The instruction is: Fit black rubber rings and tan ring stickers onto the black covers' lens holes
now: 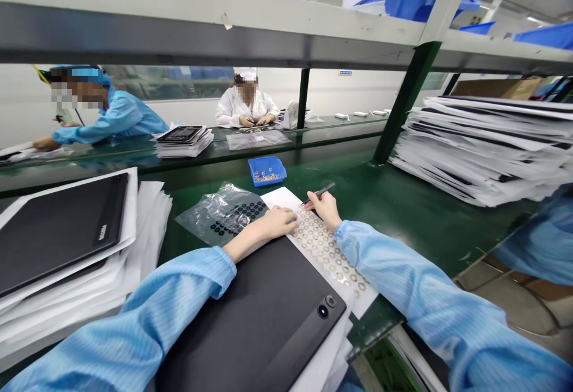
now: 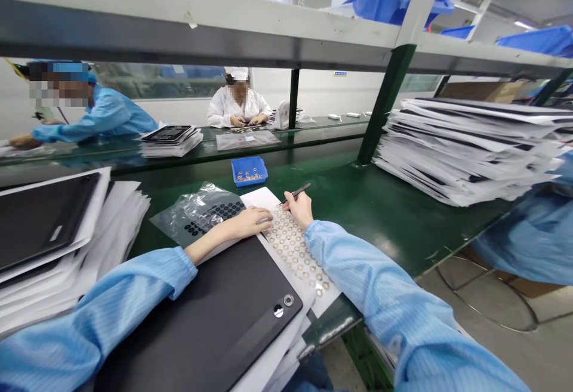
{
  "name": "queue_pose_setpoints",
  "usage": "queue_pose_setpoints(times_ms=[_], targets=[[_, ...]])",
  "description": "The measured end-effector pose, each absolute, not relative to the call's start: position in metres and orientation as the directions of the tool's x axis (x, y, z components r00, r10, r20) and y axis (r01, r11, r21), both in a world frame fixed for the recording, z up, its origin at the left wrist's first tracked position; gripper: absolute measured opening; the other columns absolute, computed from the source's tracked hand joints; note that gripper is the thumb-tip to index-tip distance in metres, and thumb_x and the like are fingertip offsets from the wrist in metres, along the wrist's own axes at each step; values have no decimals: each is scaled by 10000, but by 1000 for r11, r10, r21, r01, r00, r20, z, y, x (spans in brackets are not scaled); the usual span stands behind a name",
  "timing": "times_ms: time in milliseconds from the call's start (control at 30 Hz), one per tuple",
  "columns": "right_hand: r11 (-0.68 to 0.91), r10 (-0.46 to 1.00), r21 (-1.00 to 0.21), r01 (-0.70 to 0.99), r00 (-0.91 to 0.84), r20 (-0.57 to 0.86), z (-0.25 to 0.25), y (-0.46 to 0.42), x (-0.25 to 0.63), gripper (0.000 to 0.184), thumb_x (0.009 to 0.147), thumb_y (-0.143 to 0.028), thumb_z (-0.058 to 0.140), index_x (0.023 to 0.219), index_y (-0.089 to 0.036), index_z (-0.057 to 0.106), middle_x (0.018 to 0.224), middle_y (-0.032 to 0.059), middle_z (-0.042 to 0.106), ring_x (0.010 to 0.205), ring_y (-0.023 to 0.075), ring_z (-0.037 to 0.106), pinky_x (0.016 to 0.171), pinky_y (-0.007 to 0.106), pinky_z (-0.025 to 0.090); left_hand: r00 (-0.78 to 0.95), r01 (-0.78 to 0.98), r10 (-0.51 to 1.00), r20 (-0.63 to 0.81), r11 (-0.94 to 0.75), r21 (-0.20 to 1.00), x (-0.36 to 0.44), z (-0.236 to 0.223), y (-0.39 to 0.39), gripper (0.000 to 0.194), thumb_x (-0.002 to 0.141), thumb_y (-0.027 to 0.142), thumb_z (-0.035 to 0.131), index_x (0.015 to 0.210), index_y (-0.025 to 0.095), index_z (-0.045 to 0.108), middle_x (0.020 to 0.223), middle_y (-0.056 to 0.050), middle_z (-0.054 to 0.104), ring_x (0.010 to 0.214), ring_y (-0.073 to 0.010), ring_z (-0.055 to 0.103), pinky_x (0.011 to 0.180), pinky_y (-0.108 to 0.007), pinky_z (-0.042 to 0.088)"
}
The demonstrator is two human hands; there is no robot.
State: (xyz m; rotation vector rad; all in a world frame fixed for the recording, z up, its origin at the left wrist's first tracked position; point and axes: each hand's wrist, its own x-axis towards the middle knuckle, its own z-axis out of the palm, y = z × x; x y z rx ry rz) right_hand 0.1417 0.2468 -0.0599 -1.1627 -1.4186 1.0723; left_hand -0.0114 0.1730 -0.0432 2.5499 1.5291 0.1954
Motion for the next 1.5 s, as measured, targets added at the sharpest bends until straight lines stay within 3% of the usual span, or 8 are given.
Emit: queue_pose_setpoints(times_ms=[233,400,500,600,867,1200,1500], targets=[[129,973,-991,-15,-190,130,-24,190,164,310,767,-413,697,686,-180,508,562,-4,618,531,131,635,481,217,521,417,885,908,27,-413,216,-11,-44,174,254,927,313,571,1119,147,590,1147,-82,600,1013,-223,600,879,-444,501],[-26,948,-988,-151,-317,24,-35,106,204,440,688,-562,712,684,-183,489,498,-29,595,398,110,570,368,202,479,437,852,892,118,-452,264,1,-22,143,215,948,179,461,1086,113,612,1189,-131,594,1175,-263,515,1037,-478,380],[-80,970,-968,-239,-242,-20,-54,71,215,422,715,-556,695,693,-187,491,499,-39,579,376,100,552,342,187,463,521,781,842,141,-537,320,11,-10,93,284,966,200,374,1114,138,608,1196,-103,605,1151,-216,537,1048,-368,402],[-58,990,-951,-304,-140,-16,-68,56,214,392,752,-532,675,712,-195,479,509,-45,567,358,88,521,318,176,437,594,685,780,197,-619,385,16,-11,42,298,969,237,356,1142,156,585,1231,-99,589,1184,-213,520,1028,-332,439],[4,999,-943,-331,-47,21,-79,51,208,334,841,-491,604,742,-206,462,469,-69,520,325,72,462,305,162,380,680,689,715,159,-698,195,17,-29,9,376,937,224,373,1270,277,542,1326,-118,529,1242,-332,465,981,-571,437],[41,997,-954,-297,-52,59,-81,48,209,298,881,-460,567,767,-207,455,475,-70,529,331,77,484,303,161,391,687,692,702,188,-711,122,21,-31,10,422,902,153,388,1282,247,547,1297,-113,552,1223,-339,460,945,-576,454],[77,994,-942,-327,-48,98,-80,49,210,256,898,-403,565,769,-197,484,470,-72,522,326,68,475,296,141,400,678,700,702,217,-707,99,21,-36,7,416,909,127,379,1282,236,529,1301,-102,525,1263,-297,393,1013,-549,374]])
